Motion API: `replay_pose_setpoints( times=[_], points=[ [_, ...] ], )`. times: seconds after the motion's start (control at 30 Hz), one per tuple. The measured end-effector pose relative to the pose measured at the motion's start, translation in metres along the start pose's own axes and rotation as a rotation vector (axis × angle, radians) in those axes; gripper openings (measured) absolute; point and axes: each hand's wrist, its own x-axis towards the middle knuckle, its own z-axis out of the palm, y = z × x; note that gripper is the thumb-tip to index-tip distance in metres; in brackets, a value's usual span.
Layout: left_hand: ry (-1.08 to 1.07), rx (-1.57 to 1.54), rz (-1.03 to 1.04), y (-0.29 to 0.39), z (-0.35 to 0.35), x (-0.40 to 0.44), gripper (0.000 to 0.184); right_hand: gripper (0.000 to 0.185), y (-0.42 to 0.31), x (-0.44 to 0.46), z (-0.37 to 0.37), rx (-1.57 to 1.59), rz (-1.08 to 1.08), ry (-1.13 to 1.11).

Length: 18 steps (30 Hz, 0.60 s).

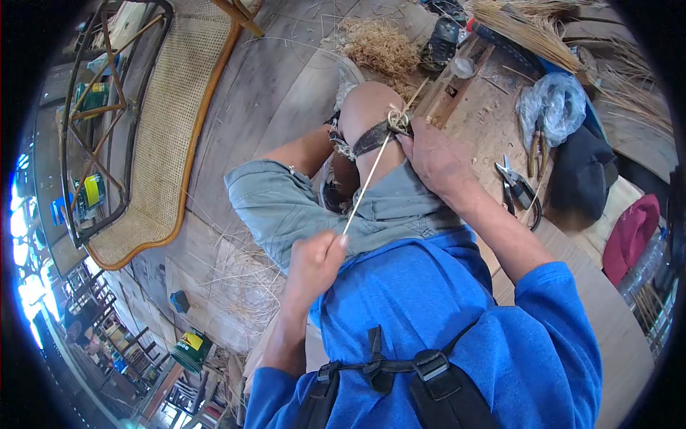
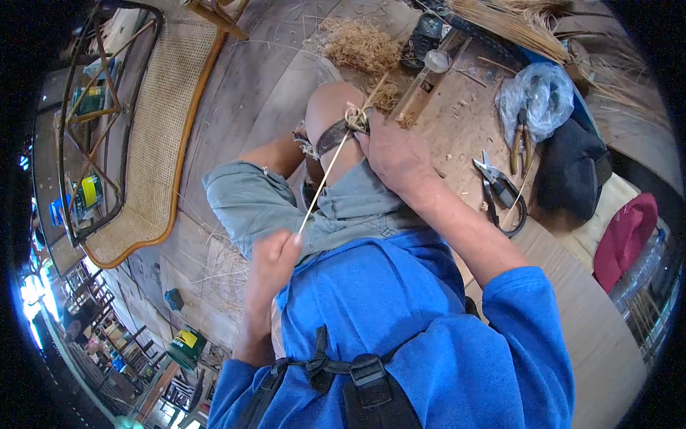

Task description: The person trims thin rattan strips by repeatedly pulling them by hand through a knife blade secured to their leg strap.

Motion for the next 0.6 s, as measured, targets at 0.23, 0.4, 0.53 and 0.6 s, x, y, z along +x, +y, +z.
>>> replay_pose_setpoints(
  times=[0.23, 0.4, 0.53, 0.6],
  points=[
    [-0.052, 0.015, -0.060, -0.047, -0.046, -0.143, 0.033, 0.029, 0.010, 0.002, 0.009, 0.032, 0.033, 0.063],
    [0.438, -0.433, -0.238, -0.053, -0.040, -0.173, 0.027, 0.030, 0.014, -0.009, 0.005, 0.088, -0.032, 0.110],
    [0.430, -0.441, -0.285, -0.009, -0.007, -0.079, 0.019, 0.028, 0.013, -0.034, -0.012, 0.254, -0.205, 0.222],
    [0.326, -0.537, -0.150, -0.006, 0.009, -0.046, 0.018, 0.026, 0.012, -0.043, -0.011, 0.337, -0.292, 0.183]
  ],
)
